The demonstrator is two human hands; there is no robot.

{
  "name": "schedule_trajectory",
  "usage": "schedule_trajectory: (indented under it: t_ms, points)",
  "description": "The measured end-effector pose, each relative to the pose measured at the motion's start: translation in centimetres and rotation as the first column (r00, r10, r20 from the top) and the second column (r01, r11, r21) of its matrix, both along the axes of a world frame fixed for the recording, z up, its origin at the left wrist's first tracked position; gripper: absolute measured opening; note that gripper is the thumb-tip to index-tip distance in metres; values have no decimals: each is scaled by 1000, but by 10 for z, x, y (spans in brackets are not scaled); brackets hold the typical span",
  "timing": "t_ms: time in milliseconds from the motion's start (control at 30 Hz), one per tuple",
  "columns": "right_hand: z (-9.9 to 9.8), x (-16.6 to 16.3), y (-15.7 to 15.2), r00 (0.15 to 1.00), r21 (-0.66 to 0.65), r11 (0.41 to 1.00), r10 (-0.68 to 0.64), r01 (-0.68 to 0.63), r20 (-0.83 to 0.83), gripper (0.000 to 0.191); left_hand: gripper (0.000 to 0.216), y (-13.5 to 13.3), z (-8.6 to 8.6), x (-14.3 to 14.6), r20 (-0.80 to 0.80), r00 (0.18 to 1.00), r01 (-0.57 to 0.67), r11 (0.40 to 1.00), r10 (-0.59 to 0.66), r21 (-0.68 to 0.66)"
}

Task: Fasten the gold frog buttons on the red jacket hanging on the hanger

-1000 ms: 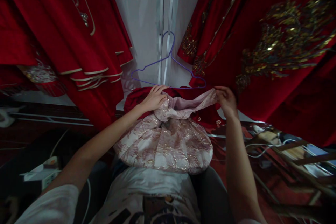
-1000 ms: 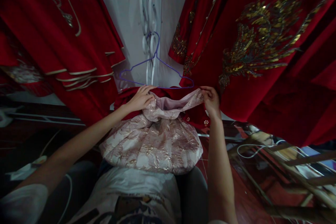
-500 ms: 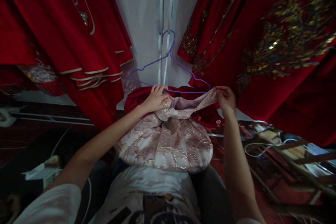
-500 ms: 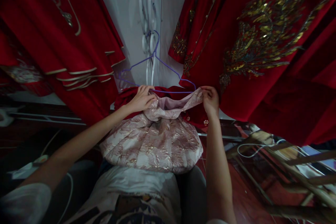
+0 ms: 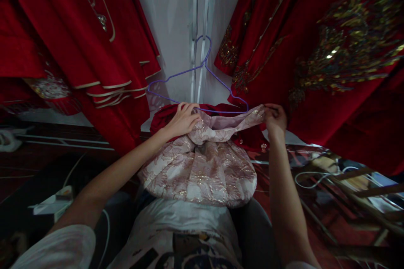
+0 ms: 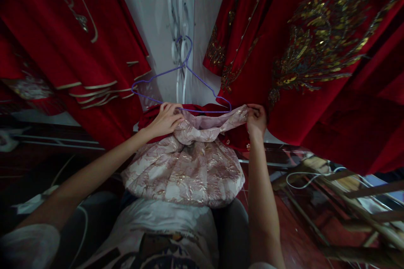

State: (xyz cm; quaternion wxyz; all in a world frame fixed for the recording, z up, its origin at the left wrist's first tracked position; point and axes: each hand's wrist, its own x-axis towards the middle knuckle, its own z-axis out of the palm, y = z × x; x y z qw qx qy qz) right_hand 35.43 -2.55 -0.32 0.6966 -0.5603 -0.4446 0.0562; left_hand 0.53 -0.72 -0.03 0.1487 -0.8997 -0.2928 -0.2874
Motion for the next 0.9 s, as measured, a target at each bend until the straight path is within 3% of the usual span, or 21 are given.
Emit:
schedule_trajectory:
  t_ms: [200, 567, 733, 900]
  points:
    - [3, -2, 1, 1000, 3, 1000, -2, 3, -28, 15, 24, 0, 0, -9, 21, 1000, -13, 1000, 13, 2]
    - [6, -8, -3, 986, 45, 988, 153, -151, -65, 16, 24, -3, 5, -9, -34, 999, -3, 1000, 2, -25]
    - [28, -24, 2, 986, 92, 990, 92, -106, 141, 13, 23, 1, 4, -2, -4, 999, 43, 995, -44, -87]
    - [60, -59, 26, 895, 63, 989, 90, -130, 436, 18, 23, 7, -4, 15, 160, 986, 64, 982, -36, -176]
